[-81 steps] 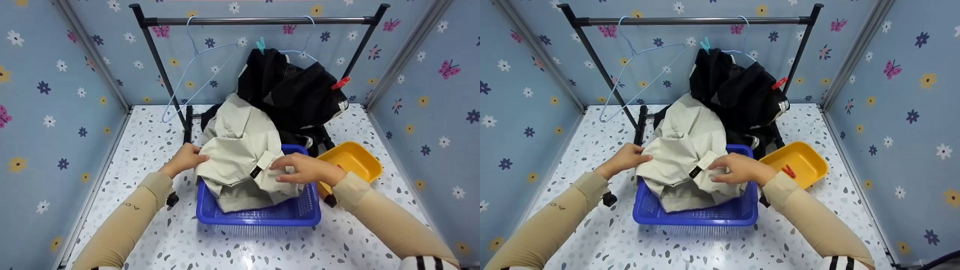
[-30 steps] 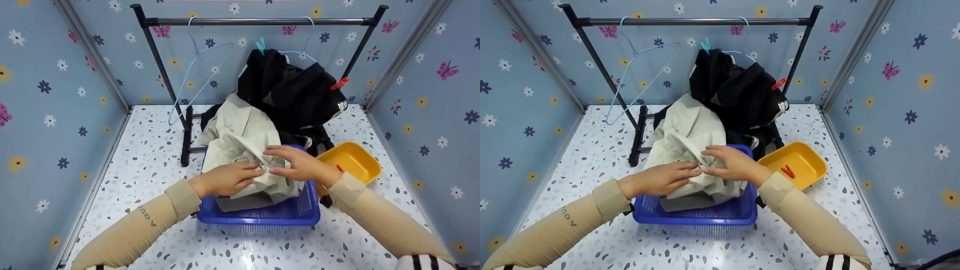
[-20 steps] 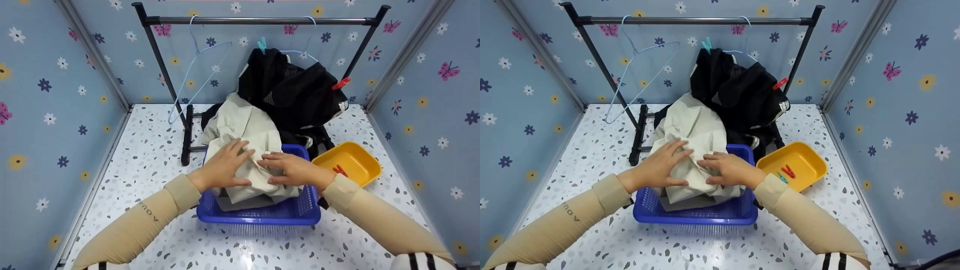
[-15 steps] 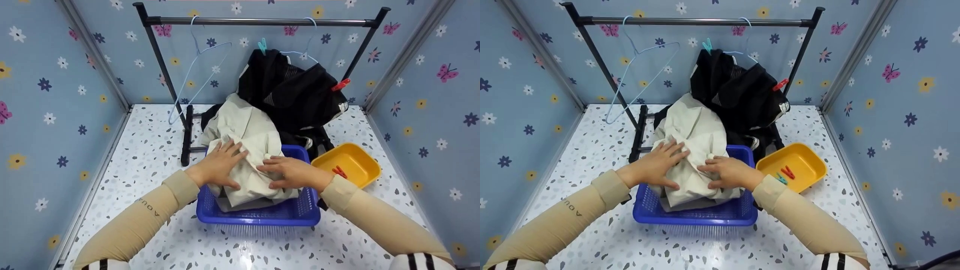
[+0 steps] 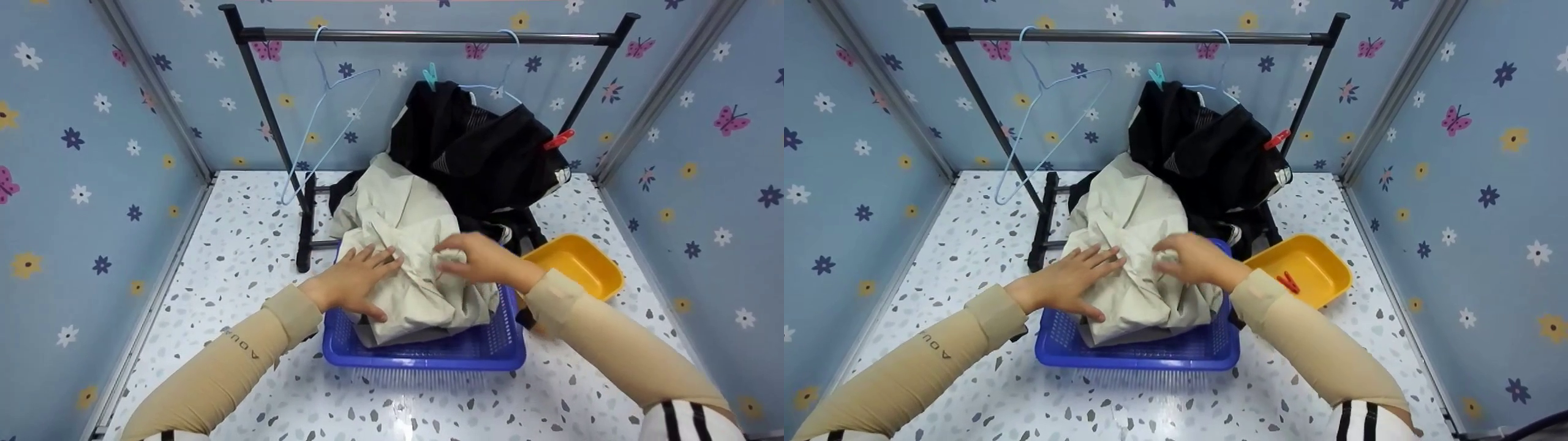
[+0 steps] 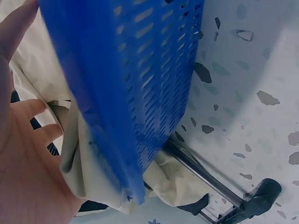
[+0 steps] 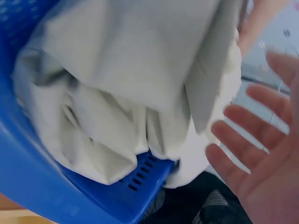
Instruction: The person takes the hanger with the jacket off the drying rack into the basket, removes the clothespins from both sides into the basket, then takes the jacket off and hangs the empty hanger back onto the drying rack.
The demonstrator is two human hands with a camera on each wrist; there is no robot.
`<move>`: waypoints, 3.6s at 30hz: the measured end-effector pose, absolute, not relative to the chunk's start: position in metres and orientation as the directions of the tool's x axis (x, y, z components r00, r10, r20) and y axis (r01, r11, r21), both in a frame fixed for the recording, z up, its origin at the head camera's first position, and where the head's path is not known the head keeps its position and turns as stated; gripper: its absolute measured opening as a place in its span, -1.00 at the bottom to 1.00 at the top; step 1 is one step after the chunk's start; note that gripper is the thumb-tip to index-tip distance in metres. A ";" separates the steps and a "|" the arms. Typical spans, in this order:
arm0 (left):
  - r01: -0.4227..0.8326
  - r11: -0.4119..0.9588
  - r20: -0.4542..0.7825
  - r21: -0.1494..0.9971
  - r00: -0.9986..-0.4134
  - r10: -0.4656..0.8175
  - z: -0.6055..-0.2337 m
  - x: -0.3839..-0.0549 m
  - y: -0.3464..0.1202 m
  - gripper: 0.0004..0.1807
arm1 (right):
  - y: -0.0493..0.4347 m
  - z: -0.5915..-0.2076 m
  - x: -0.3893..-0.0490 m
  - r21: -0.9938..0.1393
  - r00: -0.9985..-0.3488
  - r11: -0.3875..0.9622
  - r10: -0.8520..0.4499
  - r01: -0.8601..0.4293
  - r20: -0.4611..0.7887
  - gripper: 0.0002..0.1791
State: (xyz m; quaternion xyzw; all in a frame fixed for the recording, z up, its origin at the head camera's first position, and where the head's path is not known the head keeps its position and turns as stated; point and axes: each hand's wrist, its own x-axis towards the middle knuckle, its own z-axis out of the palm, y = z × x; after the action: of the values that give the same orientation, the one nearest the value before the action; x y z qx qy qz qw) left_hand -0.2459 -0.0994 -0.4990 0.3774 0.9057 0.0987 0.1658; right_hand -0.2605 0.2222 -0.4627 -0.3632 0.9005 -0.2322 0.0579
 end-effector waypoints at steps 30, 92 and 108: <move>0.639 0.715 -0.229 0.284 -0.679 0.698 -0.504 -0.242 -0.097 0.35 | 0.204 -0.484 -0.356 -0.777 -0.970 0.614 -0.072 0.141 -0.233 -0.02; 0.704 0.697 0.201 0.133 -0.708 0.677 -0.423 -0.294 -0.118 0.22 | 0.238 -0.466 -0.270 -0.512 -0.456 0.244 -0.821 -0.824 0.343 -0.74; 0.812 0.582 0.104 0.044 -0.583 0.806 -0.442 -0.299 -0.111 -0.42 | 0.250 -0.473 -0.252 -0.401 -0.415 0.292 -0.871 -0.868 0.263 -0.69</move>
State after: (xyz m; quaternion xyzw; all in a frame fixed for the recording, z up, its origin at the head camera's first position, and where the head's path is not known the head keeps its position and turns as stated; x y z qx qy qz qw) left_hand -0.2992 -0.1107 -0.4422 0.4552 0.8886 0.0430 -0.0362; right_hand -0.2521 0.2496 -0.4726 -0.5410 0.8038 -0.2475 0.0032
